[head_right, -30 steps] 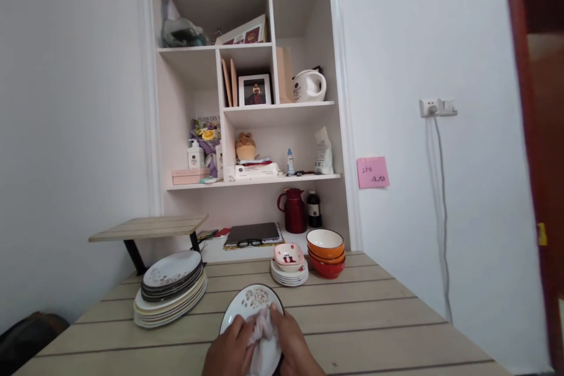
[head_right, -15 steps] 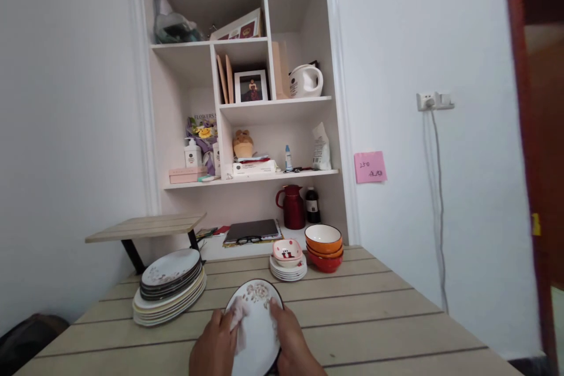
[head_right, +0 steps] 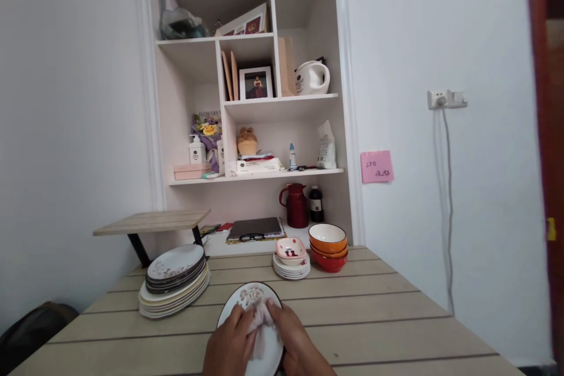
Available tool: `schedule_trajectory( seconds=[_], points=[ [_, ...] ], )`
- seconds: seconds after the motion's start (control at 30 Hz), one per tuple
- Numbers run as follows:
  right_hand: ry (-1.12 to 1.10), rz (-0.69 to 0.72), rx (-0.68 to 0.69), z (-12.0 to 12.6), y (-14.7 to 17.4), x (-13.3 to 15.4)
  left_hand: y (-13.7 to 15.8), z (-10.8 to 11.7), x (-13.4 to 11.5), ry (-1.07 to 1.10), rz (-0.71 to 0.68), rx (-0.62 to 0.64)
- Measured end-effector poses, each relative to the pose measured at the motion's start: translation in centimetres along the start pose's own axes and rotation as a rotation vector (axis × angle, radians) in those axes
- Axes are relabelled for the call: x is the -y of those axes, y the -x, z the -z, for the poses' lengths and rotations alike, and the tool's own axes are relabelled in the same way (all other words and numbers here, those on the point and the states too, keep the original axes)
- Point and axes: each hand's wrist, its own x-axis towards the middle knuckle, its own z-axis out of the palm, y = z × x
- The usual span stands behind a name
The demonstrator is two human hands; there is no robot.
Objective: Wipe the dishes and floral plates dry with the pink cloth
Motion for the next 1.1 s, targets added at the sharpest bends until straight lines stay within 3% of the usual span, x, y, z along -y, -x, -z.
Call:
schedule_trajectory(
  seconds=[0.2,0.33,0.43,0.6,0.7,0.8,0.87,0.97,1.1],
  points=[
    [0.077,-0.021,0.043,-0.5,0.5,-0.5,-0.2,0.8,1.7,-0.032,0.265,-0.168],
    [0.000,-0.012,0.023,-0.3,0.2,-0.9,-0.2,1.0,2.1,-0.039,0.319,-0.144],
    [-0.094,0.001,-0.044,0.2,-0.2,-0.6,0.0,1.1,1.4,-0.024,0.253,-0.059],
    [-0.098,-0.002,-0.182,0.9,-0.6,0.3,0.7,0.8,-0.5,0.014,-0.025,0.081],
    [-0.086,0.000,-0.156,0.6,-0.6,0.1,0.8,0.2,-1.1,-0.008,-0.151,0.057],
    [-0.071,-0.004,-0.066,0.1,-0.4,-0.3,0.5,-0.4,-0.9,-0.057,-0.186,-0.031],
    [-0.063,0.001,-0.030,-0.2,-0.2,-0.5,0.1,-0.6,-0.6,-0.088,-0.147,-0.091],
    [-0.023,0.015,-0.013,-0.6,0.2,-0.5,-0.4,0.0,0.1,-0.112,0.043,-0.152],
    [-0.008,0.038,-0.061,-0.4,0.2,-0.4,-0.4,1.1,1.1,-0.109,0.243,-0.103]
  ],
)
